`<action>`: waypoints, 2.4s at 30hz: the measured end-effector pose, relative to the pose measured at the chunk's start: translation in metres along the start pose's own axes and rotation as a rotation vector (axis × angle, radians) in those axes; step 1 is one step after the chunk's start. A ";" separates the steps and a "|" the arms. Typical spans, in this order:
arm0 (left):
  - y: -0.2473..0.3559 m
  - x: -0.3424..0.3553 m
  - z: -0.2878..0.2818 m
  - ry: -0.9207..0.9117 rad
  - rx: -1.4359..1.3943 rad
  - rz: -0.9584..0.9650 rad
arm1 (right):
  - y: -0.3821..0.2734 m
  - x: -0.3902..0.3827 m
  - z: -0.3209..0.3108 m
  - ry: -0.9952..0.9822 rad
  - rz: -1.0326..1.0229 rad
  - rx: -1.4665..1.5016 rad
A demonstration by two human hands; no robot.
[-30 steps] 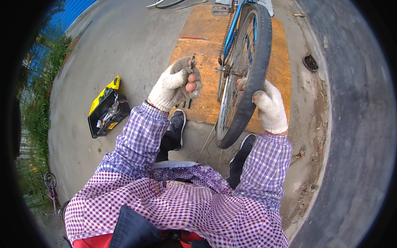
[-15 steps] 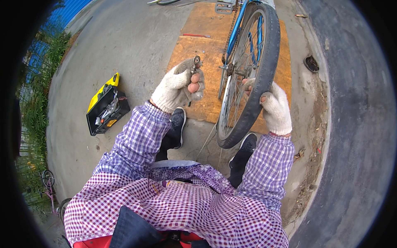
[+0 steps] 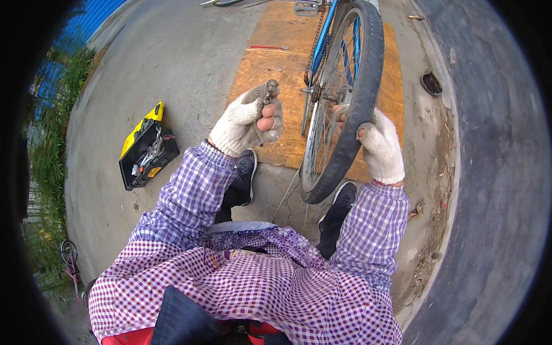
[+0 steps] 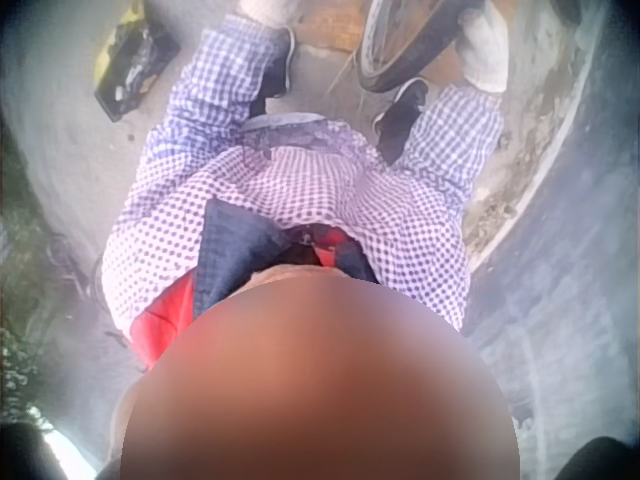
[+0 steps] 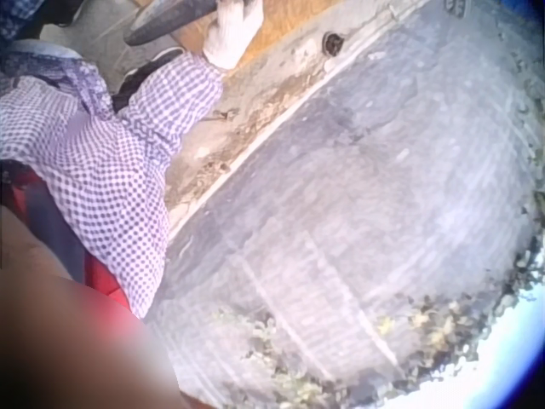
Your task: The person removes the rear wheel from a bicycle, then reattaches it and tightens the axle nuts. They also handle a small metal component near the hub, possibly a cotter pin or clip, and adjust the chain alignment.
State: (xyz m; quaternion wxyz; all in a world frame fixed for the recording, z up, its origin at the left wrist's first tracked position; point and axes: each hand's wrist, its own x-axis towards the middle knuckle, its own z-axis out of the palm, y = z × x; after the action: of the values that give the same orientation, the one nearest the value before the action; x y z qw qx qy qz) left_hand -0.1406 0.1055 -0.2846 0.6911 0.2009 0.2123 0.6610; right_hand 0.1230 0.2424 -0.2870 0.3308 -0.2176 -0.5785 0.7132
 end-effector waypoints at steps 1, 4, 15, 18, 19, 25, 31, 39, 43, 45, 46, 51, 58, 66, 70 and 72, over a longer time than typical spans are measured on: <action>0.001 -0.002 0.002 0.001 -0.002 -0.001 | -0.002 -0.001 0.001 -0.001 0.000 -0.003; 0.005 -0.006 0.007 0.023 0.017 -0.005 | -0.006 -0.004 0.004 0.003 0.009 -0.003; 0.003 -0.004 0.011 0.020 0.001 -0.008 | -0.010 -0.002 -0.001 -0.006 0.003 -0.007; 0.002 -0.001 0.010 0.018 0.003 -0.017 | -0.010 0.000 -0.002 -0.004 -0.010 -0.009; 0.002 -0.001 0.009 0.016 0.001 -0.018 | -0.010 0.001 -0.002 -0.008 -0.014 -0.011; 0.002 0.001 0.005 0.011 -0.002 -0.028 | -0.009 0.002 -0.002 -0.007 -0.002 -0.023; 0.002 0.002 0.002 -0.043 -0.012 -0.029 | -0.003 0.001 -0.001 -0.004 -0.031 -0.021; 0.000 -0.001 -0.002 -0.041 0.002 -0.027 | 0.001 -0.002 -0.001 -0.013 -0.025 0.000; -0.007 -0.001 -0.014 -0.016 -0.007 -0.028 | 0.004 -0.004 0.000 -0.006 -0.022 -0.004; -0.011 0.001 -0.022 0.029 0.002 -0.034 | 0.006 -0.005 0.001 -0.001 -0.020 -0.014; -0.013 0.003 -0.027 0.055 0.007 -0.040 | 0.007 -0.005 0.001 0.002 -0.016 -0.021; -0.024 0.016 -0.047 0.337 0.270 -0.081 | 0.018 -0.003 0.004 0.009 -0.003 -0.008; -0.038 0.029 -0.078 0.501 0.355 -0.115 | 0.026 0.003 0.019 -0.015 -0.003 0.033; -0.051 0.039 -0.105 0.639 0.604 -0.162 | 0.022 0.004 0.050 0.027 0.027 0.013; -0.055 0.042 -0.107 0.671 0.616 -0.178 | 0.021 0.003 0.060 0.020 0.021 0.003; -0.052 0.043 -0.108 0.706 0.616 -0.108 | 0.021 0.003 0.063 0.017 0.014 0.002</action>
State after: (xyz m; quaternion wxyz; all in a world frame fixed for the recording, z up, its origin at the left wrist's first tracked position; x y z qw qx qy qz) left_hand -0.1558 0.1460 -0.4043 0.5182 0.1482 0.6308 0.5583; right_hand 0.0722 0.1992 -0.2921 0.3308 -0.2272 -0.5734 0.7142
